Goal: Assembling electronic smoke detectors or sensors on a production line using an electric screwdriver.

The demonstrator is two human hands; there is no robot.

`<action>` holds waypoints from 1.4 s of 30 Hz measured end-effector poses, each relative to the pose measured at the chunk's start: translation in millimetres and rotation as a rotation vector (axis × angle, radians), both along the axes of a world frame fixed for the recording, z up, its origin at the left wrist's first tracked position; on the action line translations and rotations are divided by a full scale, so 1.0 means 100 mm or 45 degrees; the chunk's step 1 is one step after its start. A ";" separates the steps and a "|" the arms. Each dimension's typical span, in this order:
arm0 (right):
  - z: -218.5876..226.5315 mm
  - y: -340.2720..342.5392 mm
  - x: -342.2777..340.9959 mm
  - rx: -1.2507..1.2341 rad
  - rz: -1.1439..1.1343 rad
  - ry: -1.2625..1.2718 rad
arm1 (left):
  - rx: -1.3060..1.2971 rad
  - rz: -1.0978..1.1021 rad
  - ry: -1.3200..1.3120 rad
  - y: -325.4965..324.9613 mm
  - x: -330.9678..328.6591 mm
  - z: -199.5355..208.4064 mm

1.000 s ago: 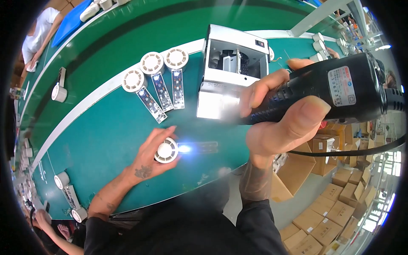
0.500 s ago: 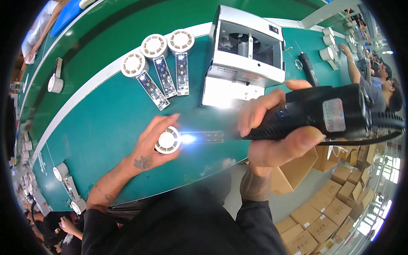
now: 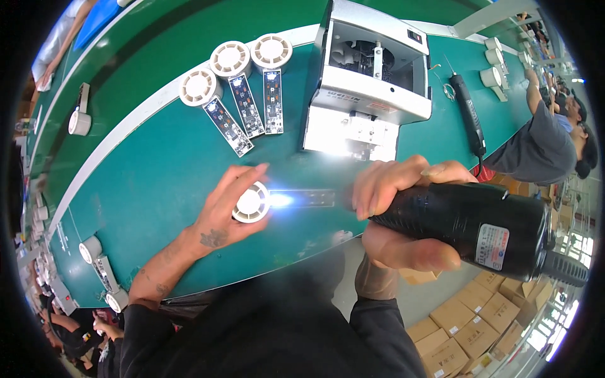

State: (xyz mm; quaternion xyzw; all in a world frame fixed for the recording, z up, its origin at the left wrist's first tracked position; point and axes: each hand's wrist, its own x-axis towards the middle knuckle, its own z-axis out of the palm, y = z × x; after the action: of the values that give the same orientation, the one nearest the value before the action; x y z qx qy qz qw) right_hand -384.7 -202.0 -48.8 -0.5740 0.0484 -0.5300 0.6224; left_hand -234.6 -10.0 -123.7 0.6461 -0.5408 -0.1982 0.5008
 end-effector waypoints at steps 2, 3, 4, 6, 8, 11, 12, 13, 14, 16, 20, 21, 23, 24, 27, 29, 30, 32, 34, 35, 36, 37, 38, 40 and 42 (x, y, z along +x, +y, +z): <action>0.01 0.03 -0.02 0.040 0.041 -0.068 | -0.007 0.018 -0.010 0.04 0.01 0.01; 0.04 -0.01 -0.04 0.022 0.044 -0.077 | 0.014 -0.007 -0.014 0.03 0.02 0.00; 0.09 -0.05 -0.09 0.064 0.138 -0.101 | 0.034 -0.032 -0.019 0.01 0.03 0.00; 0.24 -0.17 -0.17 0.072 0.268 -0.159 | 0.033 -0.034 -0.032 -0.02 0.01 0.00; 0.48 -0.21 -0.15 0.012 0.188 -0.138 | 0.072 -0.062 -0.025 -0.04 -0.04 0.04; 0.66 -0.23 0.20 -0.067 -0.128 -0.105 | 0.111 -0.081 -0.025 -0.13 -0.11 0.07; 0.61 -0.32 0.26 -0.088 -0.036 -0.107 | 0.109 -0.082 -0.026 -0.16 -0.11 0.08; 0.56 -0.34 0.34 -0.030 -0.136 -0.027 | 0.107 -0.095 -0.005 -0.19 -0.11 0.07; 0.54 -0.33 0.38 -0.035 -0.176 0.133 | 0.104 -0.108 0.016 -0.20 -0.10 0.07; 0.58 -0.33 0.42 -0.001 -0.215 0.298 | 0.056 -0.116 -0.076 -0.22 -0.08 0.03; 0.51 -0.26 0.34 0.026 -0.166 0.344 | 0.037 -0.144 -0.031 -0.24 -0.08 0.05; 0.44 -0.21 0.32 0.033 -0.155 0.343 | 0.046 -0.134 -0.033 -0.23 -0.07 0.05; 0.32 -0.10 0.29 0.203 0.113 0.109 | 0.051 -0.127 -0.042 -0.23 -0.06 0.05; 0.34 -0.03 0.24 0.241 0.125 0.069 | 0.056 -0.132 -0.040 -0.23 -0.06 0.05; 0.32 0.09 0.24 0.214 0.226 -0.054 | 0.038 -0.135 0.002 -0.24 -0.07 0.04; 0.28 0.11 0.21 0.218 0.188 0.019 | 0.037 -0.112 0.006 -0.22 -0.06 0.04; 0.26 0.10 0.18 0.205 0.139 0.099 | 0.035 -0.114 0.002 -0.24 -0.06 0.04; 0.23 0.10 0.18 0.188 0.120 0.103 | 0.039 -0.134 -0.046 -0.26 -0.06 0.04; 0.18 0.10 0.19 0.168 0.092 0.115 | 0.046 -0.116 -0.068 -0.25 -0.07 0.07; 0.16 0.10 0.19 0.157 0.077 0.122 | 0.051 -0.103 -0.084 -0.24 -0.08 0.08; 0.14 0.11 0.20 0.146 0.062 0.128 | 0.049 -0.100 -0.089 -0.23 -0.08 0.08; 0.12 0.11 0.21 0.134 0.047 0.134 | 0.054 -0.097 -0.079 -0.23 -0.08 0.07; 0.10 0.11 0.22 0.122 0.031 0.140 | 0.059 -0.095 -0.069 -0.22 -0.09 0.07; 0.10 0.11 0.23 0.095 -0.006 0.154 | 0.061 -0.092 -0.078 -0.23 -0.10 0.08; 0.18 0.19 0.23 0.097 -0.032 0.172 | 0.063 -0.090 -0.086 -0.25 -0.10 0.09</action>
State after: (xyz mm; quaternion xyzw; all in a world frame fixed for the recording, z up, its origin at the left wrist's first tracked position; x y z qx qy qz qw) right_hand -361.6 -183.1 -30.5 -0.5837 0.1179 -0.4956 0.6323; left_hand -244.4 -34.7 -115.0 0.6451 -0.5749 -0.2069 0.4588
